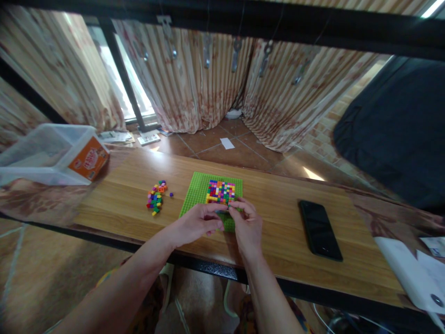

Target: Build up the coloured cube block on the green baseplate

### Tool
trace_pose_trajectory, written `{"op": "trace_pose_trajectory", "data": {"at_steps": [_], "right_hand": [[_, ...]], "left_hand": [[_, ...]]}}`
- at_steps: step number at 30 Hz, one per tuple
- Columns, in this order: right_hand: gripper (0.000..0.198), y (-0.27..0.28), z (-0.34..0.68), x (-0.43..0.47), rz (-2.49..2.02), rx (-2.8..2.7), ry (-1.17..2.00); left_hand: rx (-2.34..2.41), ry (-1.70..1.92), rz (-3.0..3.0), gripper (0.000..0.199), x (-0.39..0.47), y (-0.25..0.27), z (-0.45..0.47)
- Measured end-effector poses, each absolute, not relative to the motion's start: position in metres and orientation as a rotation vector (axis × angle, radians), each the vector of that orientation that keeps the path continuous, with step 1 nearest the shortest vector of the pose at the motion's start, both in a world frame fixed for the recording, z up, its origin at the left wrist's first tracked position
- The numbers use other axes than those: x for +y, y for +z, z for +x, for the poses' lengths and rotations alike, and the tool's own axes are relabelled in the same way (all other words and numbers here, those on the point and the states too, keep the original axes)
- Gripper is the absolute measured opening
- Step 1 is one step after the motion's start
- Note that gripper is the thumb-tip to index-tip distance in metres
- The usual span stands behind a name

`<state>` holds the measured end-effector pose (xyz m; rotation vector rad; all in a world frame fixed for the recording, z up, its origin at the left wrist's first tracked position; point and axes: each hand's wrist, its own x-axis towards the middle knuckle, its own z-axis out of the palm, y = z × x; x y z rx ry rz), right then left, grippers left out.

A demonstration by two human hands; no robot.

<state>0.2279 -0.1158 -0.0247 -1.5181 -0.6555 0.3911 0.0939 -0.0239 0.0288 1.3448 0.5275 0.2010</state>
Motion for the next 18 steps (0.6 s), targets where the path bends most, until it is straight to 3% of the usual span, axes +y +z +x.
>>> {"op": "trace_pose_trajectory", "data": {"at_steps": [18], "right_hand": [[0.013, -0.009, 0.22, -0.105, -1.349, -0.388, 0.518]], "left_hand": [[0.504, 0.286, 1.439, 0.04, -0.025, 0.028, 0.096]]}}
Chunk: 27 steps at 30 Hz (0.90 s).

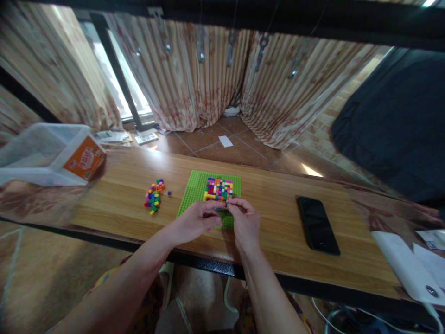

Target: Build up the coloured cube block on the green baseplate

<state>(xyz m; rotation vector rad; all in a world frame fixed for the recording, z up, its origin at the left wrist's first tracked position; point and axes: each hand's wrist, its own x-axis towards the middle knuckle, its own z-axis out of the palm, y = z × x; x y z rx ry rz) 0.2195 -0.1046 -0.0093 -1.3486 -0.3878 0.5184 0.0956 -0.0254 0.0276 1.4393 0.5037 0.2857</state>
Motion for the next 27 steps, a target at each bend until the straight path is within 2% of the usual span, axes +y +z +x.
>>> {"op": "trace_pose_trajectory", "data": {"at_steps": [7, 19, 27], "right_hand": [[0.011, -0.011, 0.217, -0.101, -1.328, -0.344, 0.526], [0.012, -0.009, 0.22, -0.105, -1.283, -0.382, 0.48], [0.01, 0.01, 0.218, -0.118, -1.513, -1.022, 0.186]], "left_hand": [[0.553, 0.303, 1.408, 0.042, -0.024, 0.025, 0.099], [0.66, 0.433, 1.198, 0.027, -0.012, 0.039, 0.093], [0.621, 0.446, 1.036, 0.029, -0.012, 0.04, 0.094]]}}
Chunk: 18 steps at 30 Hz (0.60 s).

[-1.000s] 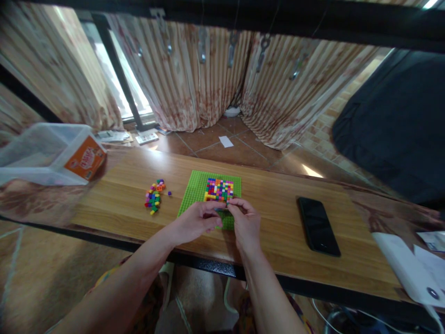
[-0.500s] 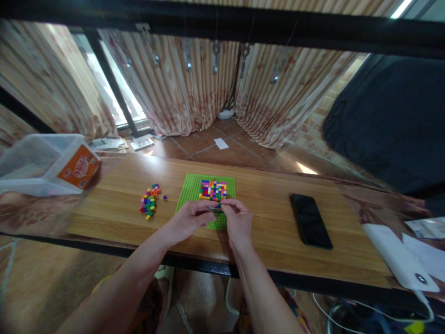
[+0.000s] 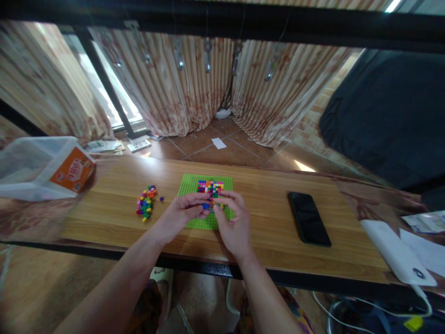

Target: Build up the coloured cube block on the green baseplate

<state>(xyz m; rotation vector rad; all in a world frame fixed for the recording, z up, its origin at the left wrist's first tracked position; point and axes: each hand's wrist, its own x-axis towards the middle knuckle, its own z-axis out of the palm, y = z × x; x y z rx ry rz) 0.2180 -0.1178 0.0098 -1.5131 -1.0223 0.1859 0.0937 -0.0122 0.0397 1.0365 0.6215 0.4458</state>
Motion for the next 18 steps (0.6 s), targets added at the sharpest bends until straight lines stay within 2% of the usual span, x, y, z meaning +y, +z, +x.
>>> {"op": "trace_pose_trajectory", "data": {"at_steps": [5, 18], "right_hand": [[0.015, 0.0094, 0.2112, -0.1194, -1.593, -1.234, 0.065], [0.011, 0.0076, 0.2092, -0.1181, -1.624, -1.364, -0.141]], "left_hand": [[0.626, 0.48, 1.02, 0.029, -0.0115, 0.0388, 0.093], [0.819, 0.475, 1.066, 0.017, -0.0149, 0.0434, 0.0984]]}}
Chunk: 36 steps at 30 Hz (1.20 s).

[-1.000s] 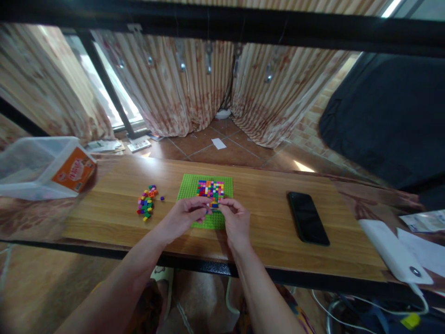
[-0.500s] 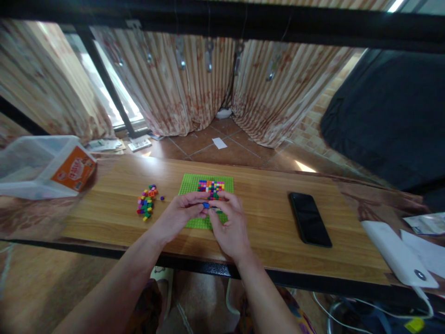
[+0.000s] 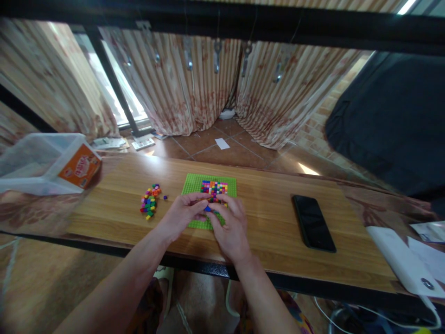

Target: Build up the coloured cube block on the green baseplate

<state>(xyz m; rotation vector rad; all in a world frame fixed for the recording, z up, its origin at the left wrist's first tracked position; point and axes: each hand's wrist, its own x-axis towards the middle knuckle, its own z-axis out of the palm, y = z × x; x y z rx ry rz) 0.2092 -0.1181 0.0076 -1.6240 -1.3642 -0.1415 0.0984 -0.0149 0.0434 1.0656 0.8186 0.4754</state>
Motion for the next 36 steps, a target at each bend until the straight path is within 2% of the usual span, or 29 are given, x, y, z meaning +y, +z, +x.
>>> {"op": "trace_pose_trajectory", "data": {"at_steps": [11, 21, 29, 36], "right_hand": [[0.007, -0.001, 0.212, -0.115, -1.766, -1.25, -0.431], [0.01, -0.007, 0.206, -0.109, -1.877, -1.165, -0.496], [0.013, -0.001, 0.212, -0.116, -1.825, -1.013, -0.234], [0.027, -0.009, 0.224, -0.112, -1.714, -0.715, 0.147]], "left_hand": [[0.766, 0.53, 1.36, 0.013, -0.015, 0.029, 0.098], [0.717, 0.447, 1.399, 0.023, -0.023, 0.027, 0.101], [0.602, 0.456, 1.579, 0.027, -0.026, 0.018, 0.101], [0.681, 0.458, 1.835, 0.037, -0.029, 0.019, 0.097]]}}
